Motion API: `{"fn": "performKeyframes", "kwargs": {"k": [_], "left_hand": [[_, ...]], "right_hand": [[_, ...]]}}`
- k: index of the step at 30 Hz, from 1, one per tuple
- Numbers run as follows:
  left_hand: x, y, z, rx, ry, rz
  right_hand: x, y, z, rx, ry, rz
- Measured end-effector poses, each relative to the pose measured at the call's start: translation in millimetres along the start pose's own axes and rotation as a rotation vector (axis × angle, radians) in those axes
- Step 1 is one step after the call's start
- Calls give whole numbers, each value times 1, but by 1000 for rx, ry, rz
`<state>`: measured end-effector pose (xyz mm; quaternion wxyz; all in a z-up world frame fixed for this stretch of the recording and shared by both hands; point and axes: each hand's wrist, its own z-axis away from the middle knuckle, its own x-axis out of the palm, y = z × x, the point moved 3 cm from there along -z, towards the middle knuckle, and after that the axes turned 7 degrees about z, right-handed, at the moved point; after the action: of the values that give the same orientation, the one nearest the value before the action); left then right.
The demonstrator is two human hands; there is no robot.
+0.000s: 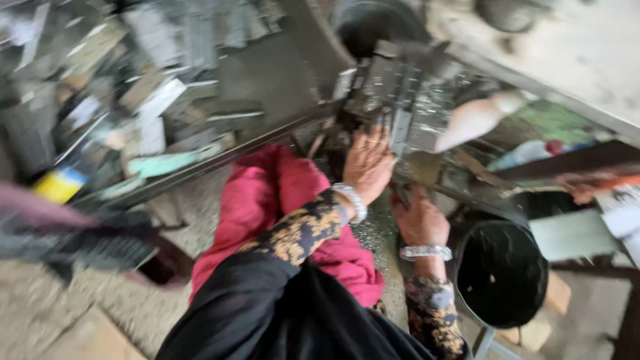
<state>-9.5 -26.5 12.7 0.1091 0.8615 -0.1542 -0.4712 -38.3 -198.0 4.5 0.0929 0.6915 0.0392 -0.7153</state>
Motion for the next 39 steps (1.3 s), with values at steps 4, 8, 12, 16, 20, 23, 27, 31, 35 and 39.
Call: {"fn": "performKeyframes", "kwargs": {"k": [4,8,12,16,20,23,27,31,35,39], "left_hand": [[-3,-4,-30,11,-101,-195],[5,-2,-55,-7,-357,-295],[16,-5,-51,-11,-274,-304],[22,-10,-42,-54,-205,-176],[7,-5,-55,-44,-10,-245],[10,5,-49,-42,-327,-373],[2,5,-53,-43,-379,-332],[0,-1,-42,-14,-219,-309],[18,-10,-58,-49,-310,-206],[29,-17,-71,-78,-196,-236]], "right_hand": [[2,0,-8,-94,-116,-105],[28,12,-12,-120,-136,-142],[81,13,10,-26,-53,-192],[103,17,17,46,-134,-272],[83,25,-13,1,-103,-229],[89,27,-2,17,-121,-242],[102,20,10,70,-164,-320],[100,20,18,99,-177,-310],[78,18,-5,-27,-54,-205],[83,19,-4,13,-176,-287]]}}
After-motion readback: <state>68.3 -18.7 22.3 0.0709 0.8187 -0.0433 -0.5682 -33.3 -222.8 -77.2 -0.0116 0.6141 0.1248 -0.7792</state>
